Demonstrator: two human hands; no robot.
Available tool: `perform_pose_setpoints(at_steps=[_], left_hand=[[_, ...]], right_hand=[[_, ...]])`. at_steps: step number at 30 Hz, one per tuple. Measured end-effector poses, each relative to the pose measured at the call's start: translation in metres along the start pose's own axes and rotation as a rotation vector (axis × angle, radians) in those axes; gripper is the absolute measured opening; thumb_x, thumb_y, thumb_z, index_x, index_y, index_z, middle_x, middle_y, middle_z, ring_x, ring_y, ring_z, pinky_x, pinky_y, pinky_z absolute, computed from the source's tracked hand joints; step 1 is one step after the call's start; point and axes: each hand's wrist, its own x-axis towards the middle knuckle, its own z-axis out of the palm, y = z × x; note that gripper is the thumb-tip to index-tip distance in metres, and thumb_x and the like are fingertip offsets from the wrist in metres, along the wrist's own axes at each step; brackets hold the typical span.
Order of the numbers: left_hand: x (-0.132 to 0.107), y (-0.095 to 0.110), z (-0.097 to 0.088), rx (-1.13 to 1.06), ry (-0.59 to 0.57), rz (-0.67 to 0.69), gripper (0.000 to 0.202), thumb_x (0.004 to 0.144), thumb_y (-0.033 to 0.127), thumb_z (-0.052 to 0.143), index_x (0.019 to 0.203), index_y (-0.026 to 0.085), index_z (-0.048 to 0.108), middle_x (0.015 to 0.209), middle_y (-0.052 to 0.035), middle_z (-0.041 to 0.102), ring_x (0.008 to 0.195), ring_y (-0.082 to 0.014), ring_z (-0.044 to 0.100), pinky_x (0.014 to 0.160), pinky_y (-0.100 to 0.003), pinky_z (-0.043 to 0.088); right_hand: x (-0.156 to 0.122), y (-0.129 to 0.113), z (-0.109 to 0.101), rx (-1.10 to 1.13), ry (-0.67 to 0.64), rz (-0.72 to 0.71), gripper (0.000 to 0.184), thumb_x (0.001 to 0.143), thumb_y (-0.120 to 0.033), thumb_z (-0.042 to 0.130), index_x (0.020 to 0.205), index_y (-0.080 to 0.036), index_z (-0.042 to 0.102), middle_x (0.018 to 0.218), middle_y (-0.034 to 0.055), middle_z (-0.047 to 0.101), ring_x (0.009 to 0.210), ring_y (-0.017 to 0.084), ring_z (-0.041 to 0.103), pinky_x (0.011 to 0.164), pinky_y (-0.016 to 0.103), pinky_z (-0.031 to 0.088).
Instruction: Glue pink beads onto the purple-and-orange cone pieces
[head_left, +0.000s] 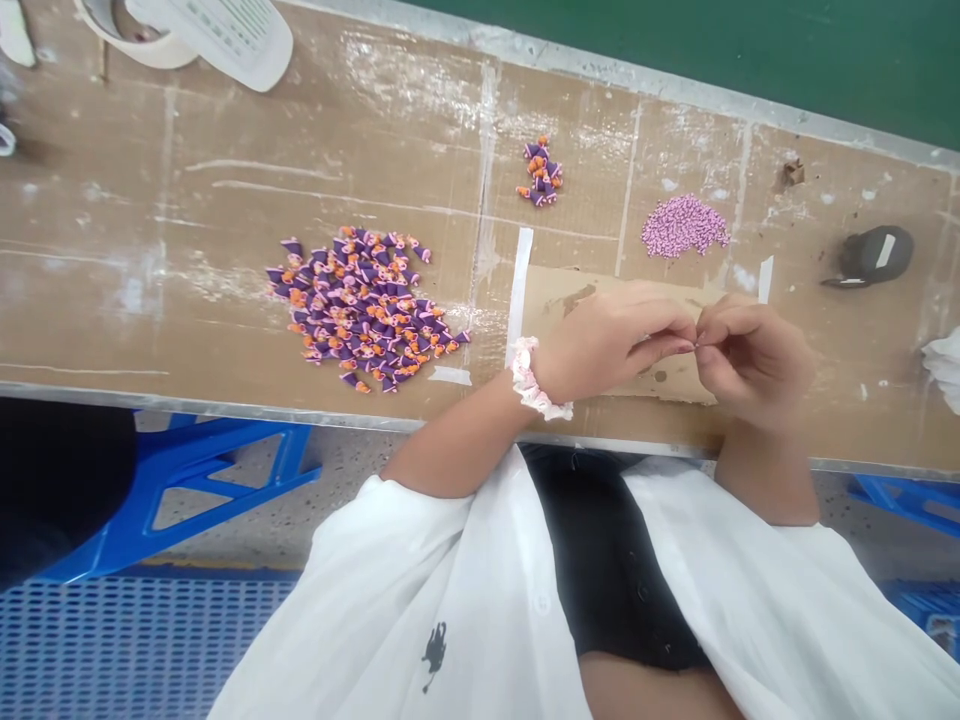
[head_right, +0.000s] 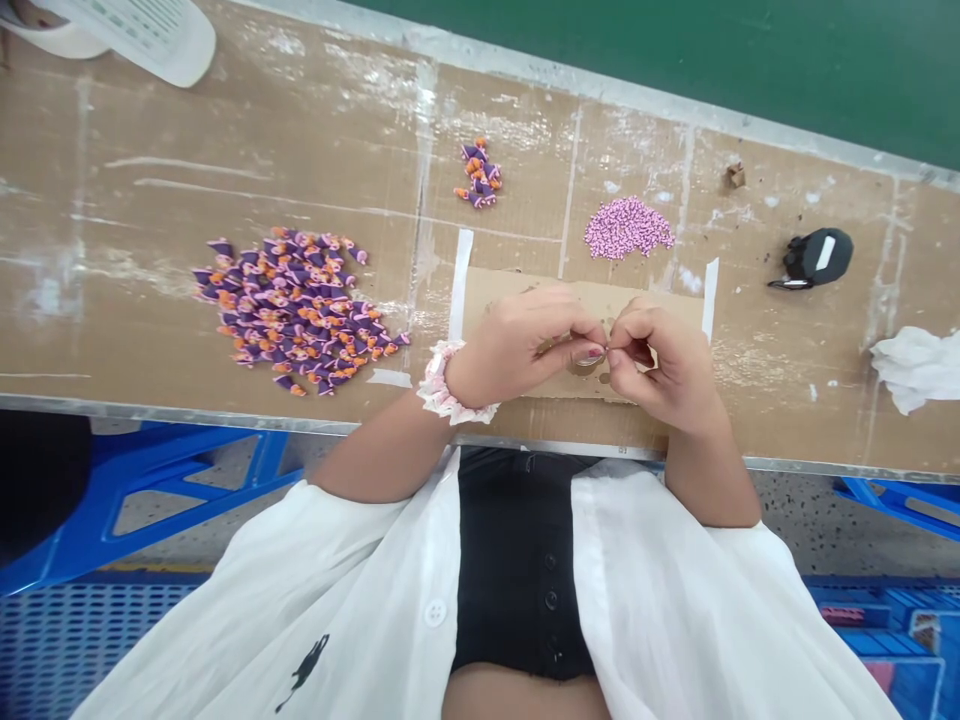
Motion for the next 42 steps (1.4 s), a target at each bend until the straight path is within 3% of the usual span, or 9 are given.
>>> perform_pose_setpoints(at_steps=[4,7,12,16,23,31,34,38,42], left_hand=[[0.0,0.001,0.0,-0.018,0.0,-0.021,0.028,0.099,0.035,0.048,0.091,0.019,0.069,0.077,-0.0018,0.07,0.078,-0.0121,0.064,0.082,-0.028,0.048],[0.001,0.0,-0.001,-0.036,0.066,-0.056,0.027,0.098,0.037,0.051,0.092,0.018,0.069,0.077,-0.0026,0.07,0.075,-0.0114,0.064,0.075,-0.026,0.049],[0.002,-0.003,-0.005,-0.06,0.225,-0.14,0.024,0.097,0.034,0.052,0.091,0.016,0.067,0.082,-0.0029,0.07,0.073,-0.0092,0.063,0.066,-0.022,0.048],[0.004,-0.002,-0.007,-0.107,0.3,-0.164,0.019,0.095,0.031,0.055,0.087,0.016,0.064,0.082,-0.0013,0.07,0.07,-0.0077,0.061,0.063,-0.021,0.047],[0.004,0.003,-0.009,-0.057,0.298,-0.34,0.03,0.097,0.044,0.05,0.089,0.019,0.064,0.084,-0.0027,0.07,0.077,-0.0113,0.063,0.068,-0.026,0.05],[0.004,0.002,-0.015,0.007,0.337,-0.32,0.024,0.097,0.038,0.05,0.09,0.021,0.065,0.083,-0.0025,0.068,0.074,-0.0116,0.061,0.066,-0.026,0.048],[0.003,-0.01,-0.027,0.175,0.353,-0.356,0.019,0.096,0.033,0.05,0.091,0.021,0.064,0.087,-0.0044,0.068,0.081,-0.015,0.062,0.074,-0.029,0.049],[-0.012,-0.049,-0.055,0.514,0.413,-0.569,0.004,0.087,0.024,0.061,0.087,0.02,0.06,0.093,-0.0088,0.066,0.101,-0.0252,0.06,0.091,-0.038,0.046],[-0.04,-0.079,-0.094,0.583,0.496,-0.757,0.015,0.084,0.031,0.063,0.077,0.021,0.054,0.088,-0.0099,0.065,0.099,-0.0275,0.061,0.088,-0.041,0.047]], right_hand=[[-0.002,0.001,-0.003,0.017,0.032,-0.01,0.014,0.088,-0.016,0.056,0.085,-0.028,0.05,0.066,-0.0018,0.051,0.056,0.015,0.05,0.05,0.031,0.04],[-0.004,0.003,-0.01,-0.031,0.034,0.01,0.016,0.085,-0.012,0.056,0.086,-0.027,0.049,0.069,-0.0019,0.05,0.057,0.014,0.047,0.05,0.03,0.038],[-0.002,0.004,-0.018,-0.345,-0.26,0.024,0.016,0.083,-0.01,0.054,0.083,-0.023,0.044,0.069,-0.0028,0.046,0.058,0.012,0.043,0.052,0.027,0.035],[0.0,0.003,-0.016,-0.395,-0.405,0.042,0.015,0.085,-0.013,0.052,0.08,-0.023,0.042,0.067,-0.0026,0.048,0.058,0.013,0.042,0.054,0.027,0.035],[0.001,0.007,-0.01,-0.391,-0.4,0.004,0.016,0.083,-0.015,0.053,0.076,-0.023,0.041,0.066,-0.0014,0.049,0.057,0.015,0.043,0.053,0.029,0.035],[-0.002,0.007,-0.014,-0.34,-0.342,0.028,0.016,0.082,-0.011,0.055,0.08,-0.023,0.045,0.068,-0.0024,0.048,0.057,0.013,0.042,0.053,0.028,0.035],[-0.002,0.006,-0.017,-0.287,-0.264,0.006,0.018,0.082,-0.008,0.055,0.084,-0.024,0.046,0.07,-0.0027,0.049,0.056,0.012,0.043,0.052,0.027,0.036],[-0.001,0.009,-0.017,-0.294,-0.224,-0.068,0.022,0.081,-0.007,0.058,0.086,-0.025,0.047,0.067,-0.0013,0.051,0.051,0.012,0.042,0.046,0.029,0.035],[-0.001,0.009,-0.014,-0.323,-0.199,-0.065,0.023,0.079,-0.01,0.059,0.086,-0.028,0.046,0.064,0.0001,0.052,0.047,0.016,0.042,0.042,0.033,0.034]])
